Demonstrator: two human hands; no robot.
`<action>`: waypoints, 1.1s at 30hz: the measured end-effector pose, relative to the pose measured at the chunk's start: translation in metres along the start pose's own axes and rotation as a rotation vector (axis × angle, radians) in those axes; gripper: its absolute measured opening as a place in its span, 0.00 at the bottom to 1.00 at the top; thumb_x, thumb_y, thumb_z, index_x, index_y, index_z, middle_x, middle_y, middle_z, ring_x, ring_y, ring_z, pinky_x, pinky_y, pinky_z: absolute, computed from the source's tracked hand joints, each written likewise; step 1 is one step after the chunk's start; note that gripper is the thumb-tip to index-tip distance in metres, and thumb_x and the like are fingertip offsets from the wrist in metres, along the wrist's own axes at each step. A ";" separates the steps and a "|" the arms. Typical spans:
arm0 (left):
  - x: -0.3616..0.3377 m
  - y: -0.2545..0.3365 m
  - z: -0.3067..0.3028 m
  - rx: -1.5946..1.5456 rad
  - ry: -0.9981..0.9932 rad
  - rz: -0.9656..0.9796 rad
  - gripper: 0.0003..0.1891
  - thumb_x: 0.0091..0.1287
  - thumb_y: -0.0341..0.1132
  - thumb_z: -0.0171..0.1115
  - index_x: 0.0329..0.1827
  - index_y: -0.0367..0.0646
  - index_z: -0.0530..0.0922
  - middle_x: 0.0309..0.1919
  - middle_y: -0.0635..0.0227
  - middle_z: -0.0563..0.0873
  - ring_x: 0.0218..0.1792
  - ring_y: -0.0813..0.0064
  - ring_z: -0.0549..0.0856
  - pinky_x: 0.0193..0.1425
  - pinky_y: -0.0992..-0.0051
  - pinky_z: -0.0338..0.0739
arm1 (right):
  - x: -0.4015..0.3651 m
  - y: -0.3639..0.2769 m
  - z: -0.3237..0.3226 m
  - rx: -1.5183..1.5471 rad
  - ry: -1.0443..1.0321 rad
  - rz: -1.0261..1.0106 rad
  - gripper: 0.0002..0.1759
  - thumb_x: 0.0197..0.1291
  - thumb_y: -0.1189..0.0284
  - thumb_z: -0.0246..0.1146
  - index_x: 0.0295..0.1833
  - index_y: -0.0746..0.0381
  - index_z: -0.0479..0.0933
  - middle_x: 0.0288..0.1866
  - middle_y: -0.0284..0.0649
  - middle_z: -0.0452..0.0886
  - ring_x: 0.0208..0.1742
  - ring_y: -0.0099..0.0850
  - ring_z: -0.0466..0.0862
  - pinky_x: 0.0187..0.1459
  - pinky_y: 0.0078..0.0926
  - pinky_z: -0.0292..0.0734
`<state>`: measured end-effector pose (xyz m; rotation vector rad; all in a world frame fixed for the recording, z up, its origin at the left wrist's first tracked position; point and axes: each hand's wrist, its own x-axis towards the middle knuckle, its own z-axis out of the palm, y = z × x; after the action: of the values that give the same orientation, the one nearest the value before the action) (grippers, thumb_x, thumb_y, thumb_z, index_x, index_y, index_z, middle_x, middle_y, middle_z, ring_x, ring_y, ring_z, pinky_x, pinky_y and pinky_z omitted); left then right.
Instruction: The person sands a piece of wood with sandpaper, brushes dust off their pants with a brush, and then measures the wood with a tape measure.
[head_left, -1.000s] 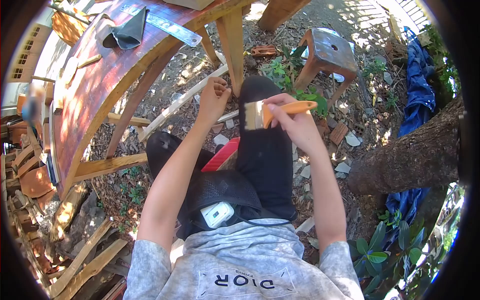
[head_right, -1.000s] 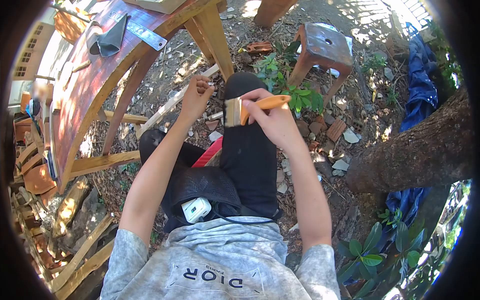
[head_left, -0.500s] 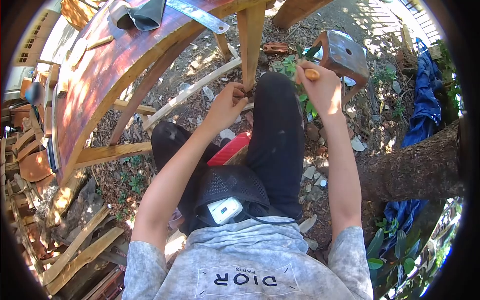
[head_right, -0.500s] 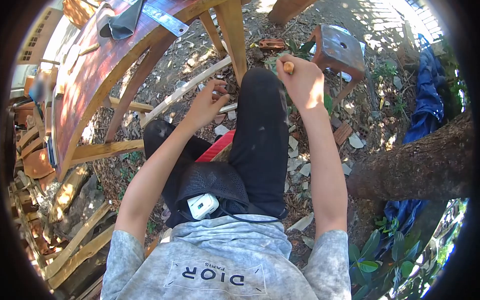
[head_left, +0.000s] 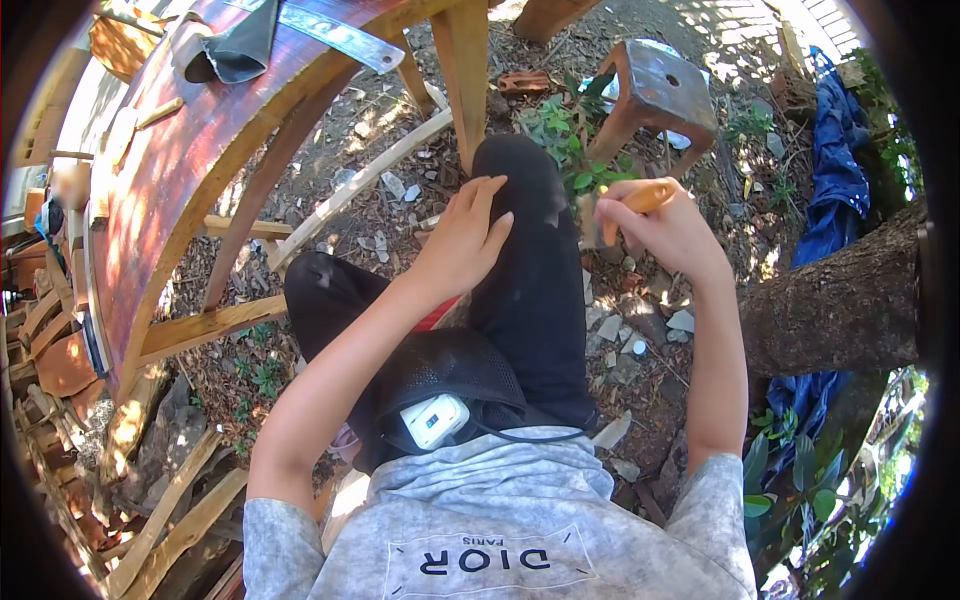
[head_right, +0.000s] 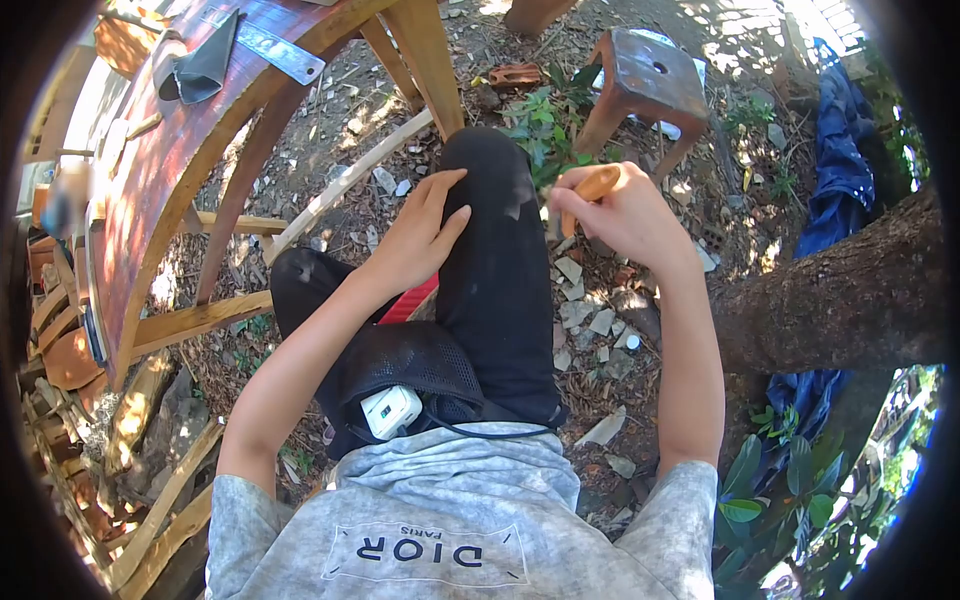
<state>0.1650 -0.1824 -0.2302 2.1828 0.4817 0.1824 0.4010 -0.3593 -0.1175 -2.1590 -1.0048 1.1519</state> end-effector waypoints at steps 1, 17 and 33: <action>0.000 0.003 0.002 0.020 0.012 -0.003 0.29 0.88 0.42 0.58 0.84 0.35 0.68 0.78 0.41 0.74 0.83 0.41 0.72 0.89 0.53 0.65 | -0.010 0.005 0.007 0.112 -0.023 -0.037 0.17 0.78 0.57 0.70 0.50 0.61 0.92 0.35 0.31 0.92 0.32 0.19 0.87 0.38 0.23 0.81; 0.071 -0.013 -0.007 0.549 0.024 0.262 0.19 0.80 0.46 0.65 0.65 0.43 0.86 0.60 0.55 0.91 0.67 0.51 0.87 0.67 0.45 0.79 | -0.080 0.022 0.044 0.171 0.465 -0.127 0.17 0.84 0.62 0.65 0.60 0.64 0.89 0.46 0.39 0.92 0.49 0.25 0.89 0.55 0.29 0.83; 0.104 -0.026 -0.015 0.666 -0.164 -0.115 0.31 0.81 0.58 0.62 0.64 0.35 0.87 0.63 0.49 0.91 0.63 0.47 0.89 0.72 0.50 0.81 | -0.128 0.039 0.056 0.672 0.071 -0.035 0.14 0.82 0.62 0.69 0.46 0.62 0.90 0.40 0.31 0.91 0.38 0.17 0.84 0.38 0.20 0.77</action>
<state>0.2491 -0.1155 -0.2458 2.7731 0.6361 -0.2576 0.3201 -0.4791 -0.1118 -1.6207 -0.5130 1.1738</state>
